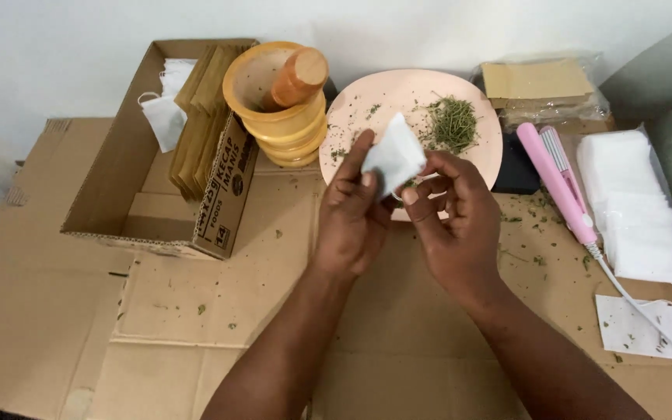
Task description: Filling small filter bags with loose tea leaves using a spoon and sealing them with a handheld heat sealer.
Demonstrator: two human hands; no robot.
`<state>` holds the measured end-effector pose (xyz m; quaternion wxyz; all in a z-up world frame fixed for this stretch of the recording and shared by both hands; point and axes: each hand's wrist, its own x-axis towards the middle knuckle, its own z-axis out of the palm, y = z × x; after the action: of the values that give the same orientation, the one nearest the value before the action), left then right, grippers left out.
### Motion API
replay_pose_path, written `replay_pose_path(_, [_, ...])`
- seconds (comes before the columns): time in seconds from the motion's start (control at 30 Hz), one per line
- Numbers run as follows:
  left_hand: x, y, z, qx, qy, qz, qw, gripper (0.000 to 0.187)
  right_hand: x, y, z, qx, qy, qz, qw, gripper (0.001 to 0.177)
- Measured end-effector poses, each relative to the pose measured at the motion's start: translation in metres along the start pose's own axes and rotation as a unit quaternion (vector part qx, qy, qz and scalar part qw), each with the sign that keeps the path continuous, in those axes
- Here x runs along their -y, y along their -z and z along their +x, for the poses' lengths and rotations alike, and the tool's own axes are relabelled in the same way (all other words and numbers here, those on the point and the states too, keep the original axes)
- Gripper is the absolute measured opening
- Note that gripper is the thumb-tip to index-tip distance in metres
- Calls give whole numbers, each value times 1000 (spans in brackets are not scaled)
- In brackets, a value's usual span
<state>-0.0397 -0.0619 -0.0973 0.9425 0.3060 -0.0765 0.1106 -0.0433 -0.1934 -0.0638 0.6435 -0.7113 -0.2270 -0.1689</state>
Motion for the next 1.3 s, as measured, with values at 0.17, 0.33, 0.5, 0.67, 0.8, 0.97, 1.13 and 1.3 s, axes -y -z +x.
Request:
replay_pose_path(0.17, [21, 18, -4, 14, 3, 25, 1000, 59, 0, 10, 7, -25, 10, -38, 999, 20])
replay_pose_path(0.33, [17, 27, -3, 42, -14, 131, 990, 54, -16, 27, 17, -48, 35, -60, 996, 13])
replay_pose_path(0.5, [22, 27, -3, 37, -1, 227, 973, 37, 14, 26, 25, 28, 34, -49, 998, 18])
replay_pose_path(0.67, [21, 27, -5, 38, -2, 255, 966, 30, 17, 28, 24, 25, 36, -59, 997, 17])
replay_pose_path(0.8, [16, 17, -8, 27, 2, 273, 961, 28, 19, 29, 22, 31, 26, -95, 995, 17])
replay_pose_path(0.97, [15, 12, -6, 48, -20, 267, 962, 34, 15, 30, 24, 25, 29, -130, 991, 11])
replay_pose_path(1.13, [20, 15, -8, 57, -28, 251, 966, 41, 4, 32, 21, 36, -10, -98, 994, 13])
replay_pose_path(1.3, [4, 12, -4, 29, -24, 294, 955, 34, 0, 34, 25, 24, 39, -54, 997, 18])
